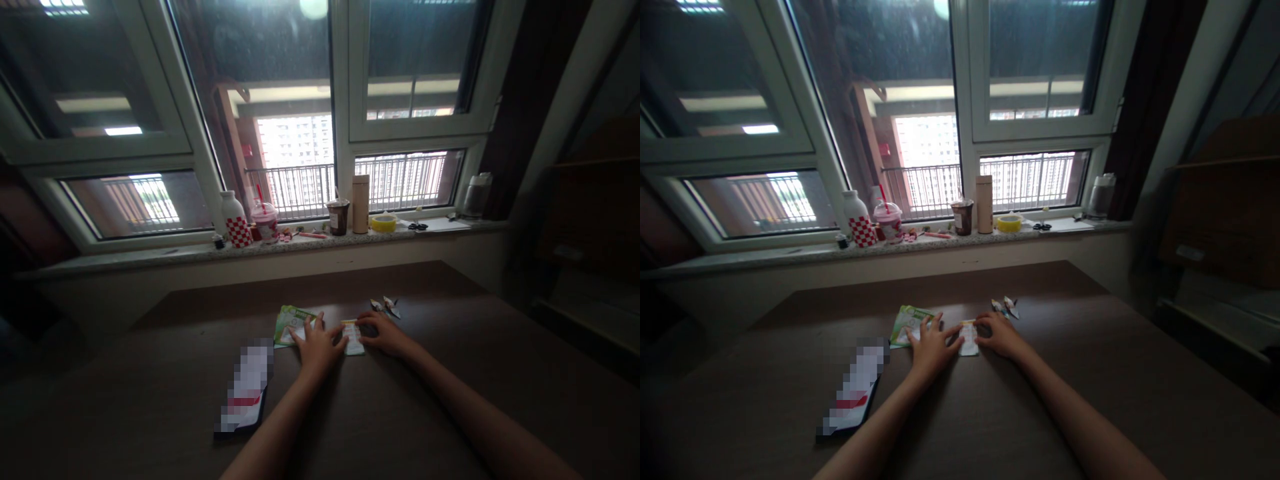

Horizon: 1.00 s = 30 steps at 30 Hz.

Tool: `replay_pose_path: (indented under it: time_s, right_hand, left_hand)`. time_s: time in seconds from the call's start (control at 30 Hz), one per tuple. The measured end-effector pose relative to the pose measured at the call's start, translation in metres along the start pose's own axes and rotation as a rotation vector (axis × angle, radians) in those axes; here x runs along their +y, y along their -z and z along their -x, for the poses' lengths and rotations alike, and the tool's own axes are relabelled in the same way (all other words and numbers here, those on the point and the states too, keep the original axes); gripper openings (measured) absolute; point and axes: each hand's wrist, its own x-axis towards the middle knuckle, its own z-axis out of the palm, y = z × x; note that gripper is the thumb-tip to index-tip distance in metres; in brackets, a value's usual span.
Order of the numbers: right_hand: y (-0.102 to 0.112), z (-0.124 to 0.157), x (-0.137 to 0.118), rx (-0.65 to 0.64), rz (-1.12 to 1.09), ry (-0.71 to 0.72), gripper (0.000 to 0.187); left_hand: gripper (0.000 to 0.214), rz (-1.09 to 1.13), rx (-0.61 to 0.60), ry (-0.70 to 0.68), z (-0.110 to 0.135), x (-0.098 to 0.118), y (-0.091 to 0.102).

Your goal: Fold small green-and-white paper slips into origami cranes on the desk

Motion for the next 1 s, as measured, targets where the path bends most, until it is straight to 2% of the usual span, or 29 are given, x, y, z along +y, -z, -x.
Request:
replay_pose_path:
  time_s: [0.2, 0.4, 0.47, 0.67, 0.77, 1.0]
  right_hand:
    - [-0.002, 0.004, -0.002, 0.086, -0.1, 0.026, 0.037]
    - [0.001, 0.004, -0.002, 0.06, -0.182, 0.001, 0.014]
    - [0.003, 0.004, -0.003, 0.05, -0.169, -0.022, 0.013]
    - [0.002, 0.002, -0.008, 0.024, -0.002, 0.022, 0.026]
    - [-0.003, -0.001, -0.007, 0.051, 0.078, 0.025, 0.031]
    - [-0.01, -0.004, -0.009, 0.08, 0.268, -0.018, 0.032]
  left_hand:
    - [0.034, 0.027, 0.041, -0.019, 0.002, -0.002, -0.004]
    - [0.036, 0.022, 0.012, -0.009, 0.0, -0.003, -0.003]
    - [0.037, 0.009, 0.002, -0.007, 0.0, -0.002, -0.003]
    - [0.038, -0.025, -0.035, -0.007, -0.002, -0.002, 0.0]
    - [0.038, -0.029, -0.045, -0.007, -0.002, -0.002, 0.0]
    - [0.037, -0.026, -0.027, -0.014, -0.002, -0.003, -0.001]
